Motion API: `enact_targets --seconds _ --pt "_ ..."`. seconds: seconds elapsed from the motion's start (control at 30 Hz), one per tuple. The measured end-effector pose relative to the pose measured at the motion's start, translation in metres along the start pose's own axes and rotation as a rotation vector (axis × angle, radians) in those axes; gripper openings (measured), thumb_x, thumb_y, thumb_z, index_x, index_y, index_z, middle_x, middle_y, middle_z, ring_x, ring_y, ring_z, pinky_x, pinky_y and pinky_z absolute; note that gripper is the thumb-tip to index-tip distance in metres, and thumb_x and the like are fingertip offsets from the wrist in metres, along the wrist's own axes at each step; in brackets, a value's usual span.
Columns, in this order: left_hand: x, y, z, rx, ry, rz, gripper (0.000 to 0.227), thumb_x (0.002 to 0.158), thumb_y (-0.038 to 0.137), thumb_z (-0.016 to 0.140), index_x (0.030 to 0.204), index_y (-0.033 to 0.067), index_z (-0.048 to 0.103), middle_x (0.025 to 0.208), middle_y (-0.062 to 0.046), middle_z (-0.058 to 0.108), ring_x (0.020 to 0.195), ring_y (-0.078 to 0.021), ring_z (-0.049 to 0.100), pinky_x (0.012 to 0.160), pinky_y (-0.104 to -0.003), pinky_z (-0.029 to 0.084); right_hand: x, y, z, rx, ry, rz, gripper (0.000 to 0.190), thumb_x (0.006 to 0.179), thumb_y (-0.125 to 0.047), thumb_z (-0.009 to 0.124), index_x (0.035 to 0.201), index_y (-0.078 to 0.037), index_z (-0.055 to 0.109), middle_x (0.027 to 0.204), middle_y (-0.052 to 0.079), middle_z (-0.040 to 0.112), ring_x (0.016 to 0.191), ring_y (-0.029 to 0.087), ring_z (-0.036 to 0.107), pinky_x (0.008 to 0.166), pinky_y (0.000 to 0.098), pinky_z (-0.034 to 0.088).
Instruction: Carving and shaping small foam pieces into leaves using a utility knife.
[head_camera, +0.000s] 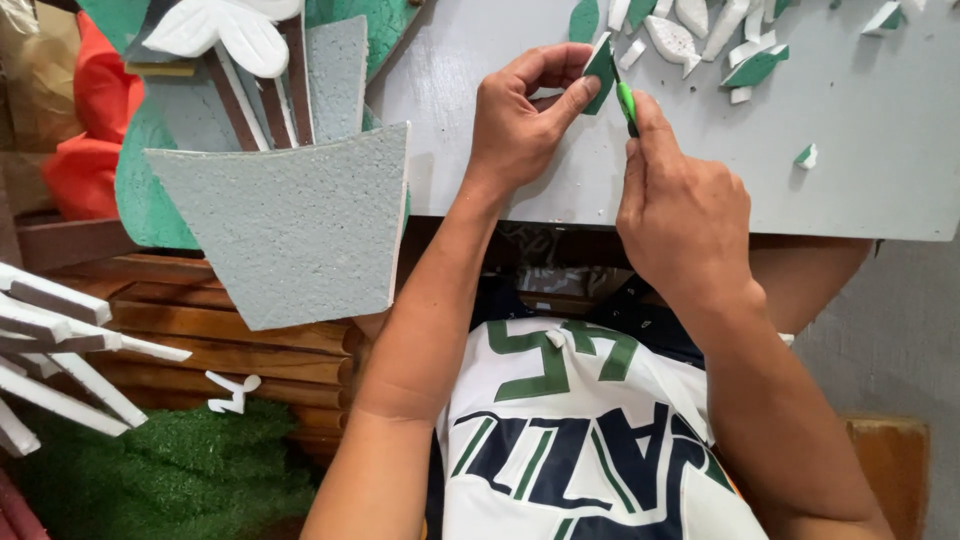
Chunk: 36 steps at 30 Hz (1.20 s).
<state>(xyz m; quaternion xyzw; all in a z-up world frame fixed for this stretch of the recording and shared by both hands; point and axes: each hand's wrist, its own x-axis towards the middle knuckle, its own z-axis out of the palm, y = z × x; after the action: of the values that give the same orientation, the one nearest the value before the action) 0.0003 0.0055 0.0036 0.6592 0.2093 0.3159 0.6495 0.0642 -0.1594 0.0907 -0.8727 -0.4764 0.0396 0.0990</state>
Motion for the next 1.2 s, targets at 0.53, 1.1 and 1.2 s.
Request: enact_targets --seconds 0.53,1.1,1.2 --pt "-0.002 0.0 0.0 -0.027 0.027 0.002 0.027 0.092 0.015 0.078 0.116 0.0041 0.071 0.104 -0.008 0.076 0.096 -0.0151 0.075 0.085 -0.027 0.072 0.007 -0.01 -0.007 0.034 -0.103 0.096 0.046 0.11 -0.018 0.043 0.155 -0.012 0.049 0.057 0.018 0.062 0.047 0.049 0.055 0.048 0.0594 0.042" --pt "-0.003 0.002 0.001 -0.039 0.019 0.026 0.028 0.095 0.016 0.077 0.119 0.0056 0.07 0.108 -0.007 0.075 0.1 -0.0167 0.073 0.087 -0.029 0.073 0.011 -0.012 -0.008 0.142 -0.117 0.122 0.044 0.109 -0.018 0.043 0.152 -0.009 0.051 0.062 0.02 0.065 0.051 0.051 0.056 0.051 0.0605 0.043" --pt "-0.003 0.003 0.001 -0.031 0.033 0.019 0.027 0.094 0.017 0.077 0.118 0.0069 0.07 0.106 -0.006 0.074 0.1 -0.0158 0.072 0.087 -0.028 0.072 0.017 -0.013 -0.007 0.204 -0.139 0.151 0.042 0.109 -0.017 0.042 0.15 -0.012 0.05 0.061 0.019 0.063 0.05 0.05 0.054 0.05 0.0591 0.043"
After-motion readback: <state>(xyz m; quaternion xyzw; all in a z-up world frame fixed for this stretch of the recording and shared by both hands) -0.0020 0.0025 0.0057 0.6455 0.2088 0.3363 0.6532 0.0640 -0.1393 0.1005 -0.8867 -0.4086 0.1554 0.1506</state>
